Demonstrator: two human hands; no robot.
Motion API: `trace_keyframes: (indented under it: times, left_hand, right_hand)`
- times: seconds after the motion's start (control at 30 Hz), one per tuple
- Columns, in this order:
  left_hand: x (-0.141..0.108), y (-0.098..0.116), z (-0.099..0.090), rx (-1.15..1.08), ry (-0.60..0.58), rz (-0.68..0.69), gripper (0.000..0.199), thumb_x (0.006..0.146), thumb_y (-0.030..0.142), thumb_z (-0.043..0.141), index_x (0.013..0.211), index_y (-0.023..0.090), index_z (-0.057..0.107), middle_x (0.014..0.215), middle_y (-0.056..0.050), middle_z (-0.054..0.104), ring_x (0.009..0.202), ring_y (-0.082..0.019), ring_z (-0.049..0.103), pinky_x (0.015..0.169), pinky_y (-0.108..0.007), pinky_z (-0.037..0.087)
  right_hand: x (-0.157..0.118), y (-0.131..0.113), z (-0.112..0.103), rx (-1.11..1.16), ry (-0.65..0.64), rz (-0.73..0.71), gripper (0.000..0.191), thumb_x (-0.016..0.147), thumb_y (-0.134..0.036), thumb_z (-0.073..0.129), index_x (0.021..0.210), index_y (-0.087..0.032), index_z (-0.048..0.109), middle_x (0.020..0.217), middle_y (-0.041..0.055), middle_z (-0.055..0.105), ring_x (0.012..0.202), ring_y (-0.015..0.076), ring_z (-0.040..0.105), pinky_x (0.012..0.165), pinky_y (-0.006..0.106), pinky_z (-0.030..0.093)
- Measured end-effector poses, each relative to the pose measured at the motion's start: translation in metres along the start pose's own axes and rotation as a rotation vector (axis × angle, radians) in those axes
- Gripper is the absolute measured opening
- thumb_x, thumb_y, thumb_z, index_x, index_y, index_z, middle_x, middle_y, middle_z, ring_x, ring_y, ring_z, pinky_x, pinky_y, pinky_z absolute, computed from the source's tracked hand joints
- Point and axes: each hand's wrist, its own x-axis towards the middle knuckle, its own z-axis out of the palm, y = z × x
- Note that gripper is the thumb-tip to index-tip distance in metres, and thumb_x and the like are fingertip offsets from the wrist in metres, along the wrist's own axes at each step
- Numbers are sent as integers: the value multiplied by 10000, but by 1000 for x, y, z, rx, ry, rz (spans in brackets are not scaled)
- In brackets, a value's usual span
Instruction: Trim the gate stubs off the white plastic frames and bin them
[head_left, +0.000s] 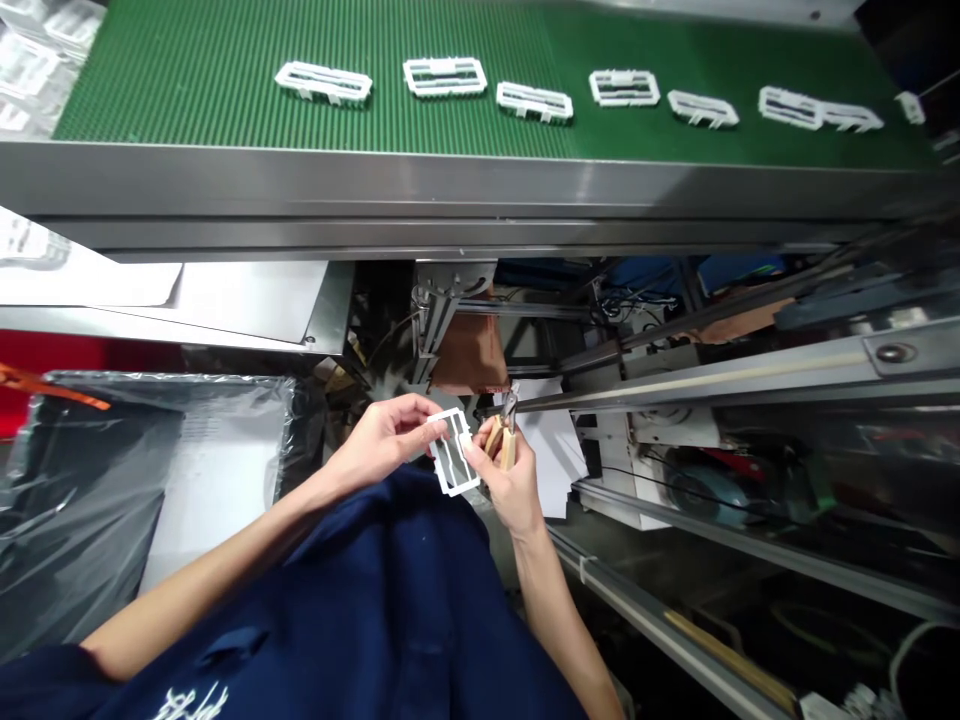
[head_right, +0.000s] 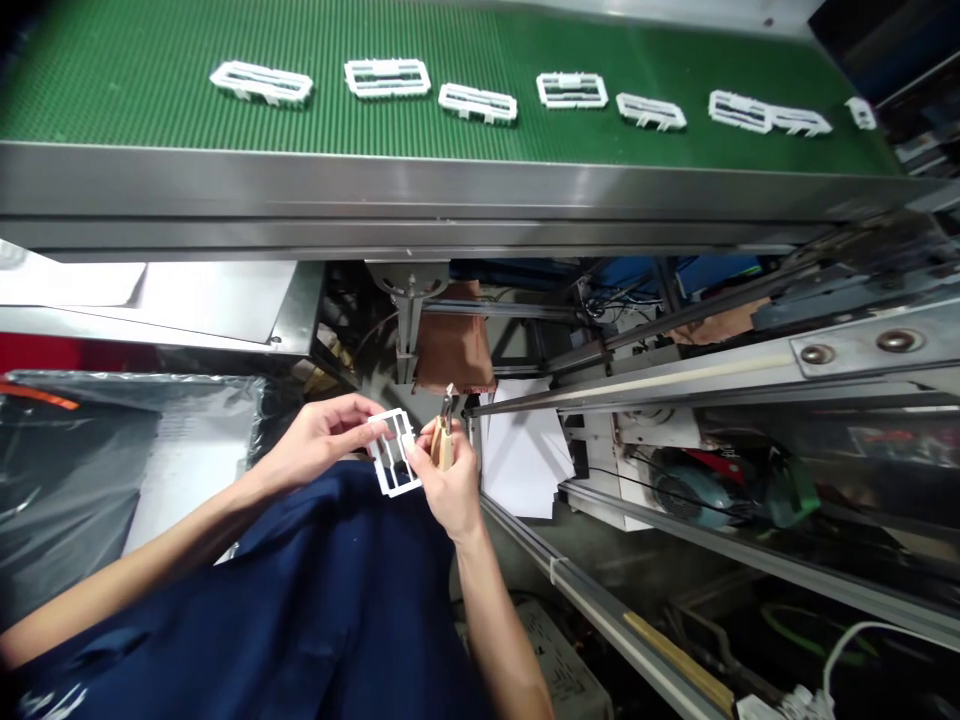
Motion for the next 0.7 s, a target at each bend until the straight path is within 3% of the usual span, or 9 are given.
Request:
trace_keyframes:
  times: [0.27,0.53,0.7]
  left_hand:
    - [0,15,-18,281,-55,-14,280,834,390,545,853,141,673,679,-35,650,631,-160,587,572,-226,447]
    - [14,40,-37,778,-426,139,215,846,271,480,860,162,664,626,16,627,538,-114,551,503,-177,371]
    - [16,40,-36,877,-502,285,150,809,167,485,753,160,625,564,25,561,473,-94,461,485,-193,314]
  right_hand:
    - [-1,-3,-1,-14,-44,9,214,742,-224,653,898,-207,508,730,-40,513,624,89,501,603,216,440]
    - [2,-14,-8,-128,-150,30,170,747,-225,634,847,-208,497,690,-48,499,588,80,461,564,207,403]
    - [1,-14,-10,-147,-170,31,182,747,-220,632,863,-204,494,692,-42,497,605,88,467,573,212,407]
